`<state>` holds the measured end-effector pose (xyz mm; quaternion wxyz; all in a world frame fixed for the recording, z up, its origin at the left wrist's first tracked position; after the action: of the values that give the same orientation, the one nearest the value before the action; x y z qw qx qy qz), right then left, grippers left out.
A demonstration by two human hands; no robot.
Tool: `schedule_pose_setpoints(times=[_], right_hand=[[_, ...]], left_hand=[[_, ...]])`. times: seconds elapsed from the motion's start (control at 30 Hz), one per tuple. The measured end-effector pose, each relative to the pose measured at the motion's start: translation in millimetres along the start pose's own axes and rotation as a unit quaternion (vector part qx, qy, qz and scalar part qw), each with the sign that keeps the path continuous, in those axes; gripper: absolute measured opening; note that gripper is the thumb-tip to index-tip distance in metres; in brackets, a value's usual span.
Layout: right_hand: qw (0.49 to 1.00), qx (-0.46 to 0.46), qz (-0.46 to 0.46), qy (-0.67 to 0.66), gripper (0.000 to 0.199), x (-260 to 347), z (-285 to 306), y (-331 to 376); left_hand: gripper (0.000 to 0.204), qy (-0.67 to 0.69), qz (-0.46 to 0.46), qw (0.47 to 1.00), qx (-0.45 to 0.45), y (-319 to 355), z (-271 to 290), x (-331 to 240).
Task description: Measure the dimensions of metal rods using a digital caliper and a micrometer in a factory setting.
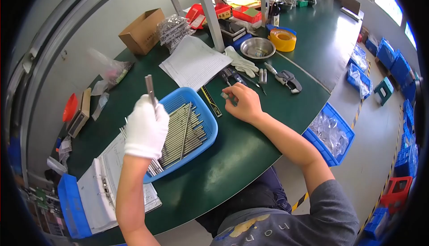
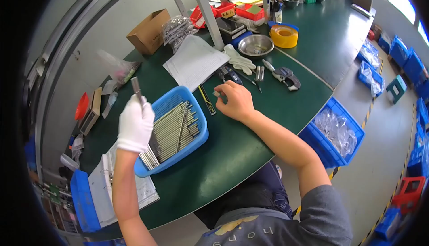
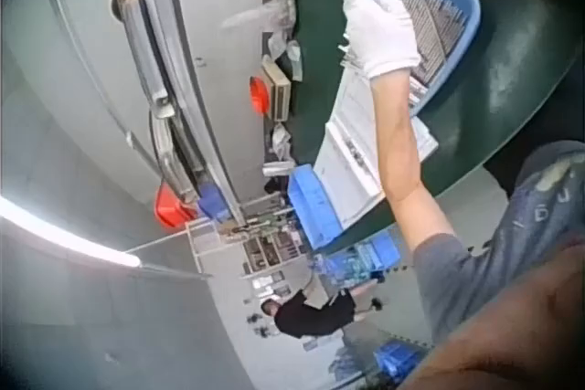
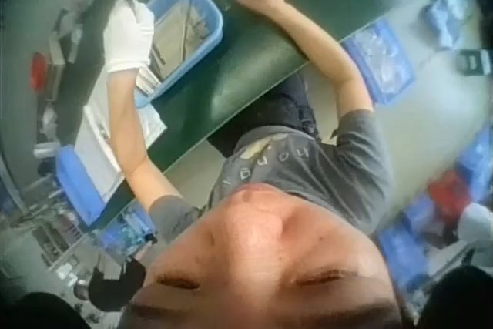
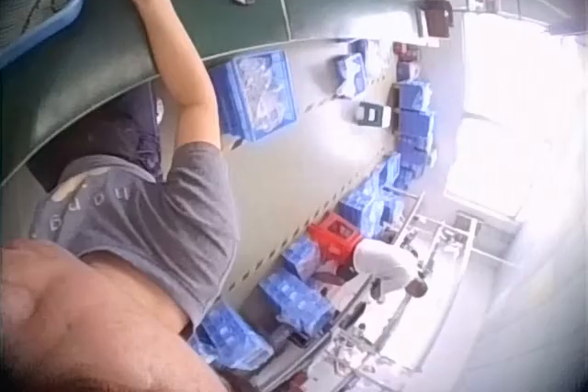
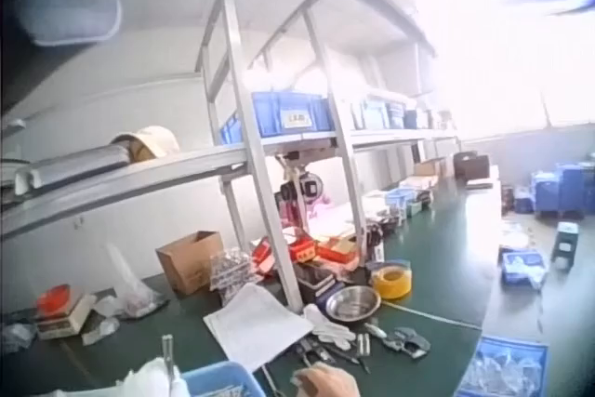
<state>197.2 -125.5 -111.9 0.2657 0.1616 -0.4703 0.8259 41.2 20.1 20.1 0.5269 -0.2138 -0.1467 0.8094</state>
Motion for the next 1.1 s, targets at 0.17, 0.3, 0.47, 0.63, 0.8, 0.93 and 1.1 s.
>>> schedule_pose_setpoints(times=[0.17,0.3,0.47,0.63,0.8,0.93,1.1], right_hand=[[0.994,-0.052,0.01,-0.09,0.022,-7,12,-9],[0.992,-0.06,0.051,-0.102,0.018,-1,5,-9],[0.986,-0.056,0.028,-0.155,0.017,4,12,5],[0.902,0.036,0.057,-0.425,0.022,68,-6,-10],[0.918,0.122,0.077,-0.37,0.02,139,-46,-25],[0.915,0.174,0.033,-0.364,0.02,151,-67,-25],[0.899,0.185,-0.053,-0.394,0.017,144,-69,-23]], left_hand=[[0.025,0.028,0.07,0.986,0.151,-7,-75,7],[0.024,0.118,0.101,0.977,0.144,-3,-104,34],[0.024,0.154,0.083,0.978,0.113,13,-120,48],[0.028,0.213,0.016,0.977,0.004,46,-65,27],[0.018,0.417,0.036,0.898,-0.137,68,-57,41],[0.018,0.385,0.105,0.906,-0.141,72,-67,57],[0.017,0.418,0.105,0.899,-0.077,73,-64,56]])
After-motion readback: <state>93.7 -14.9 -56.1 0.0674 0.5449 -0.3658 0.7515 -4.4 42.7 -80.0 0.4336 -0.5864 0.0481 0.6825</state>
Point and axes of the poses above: each hand's wrist, its own y-axis away from the middle knuckle, its own z-axis out of the back of the hand, x = y × z, the point moved 5 cm from there along -y, towards the middle knuckle, and after that the axes turned 4 degrees about -x, right-handed, at the moved point
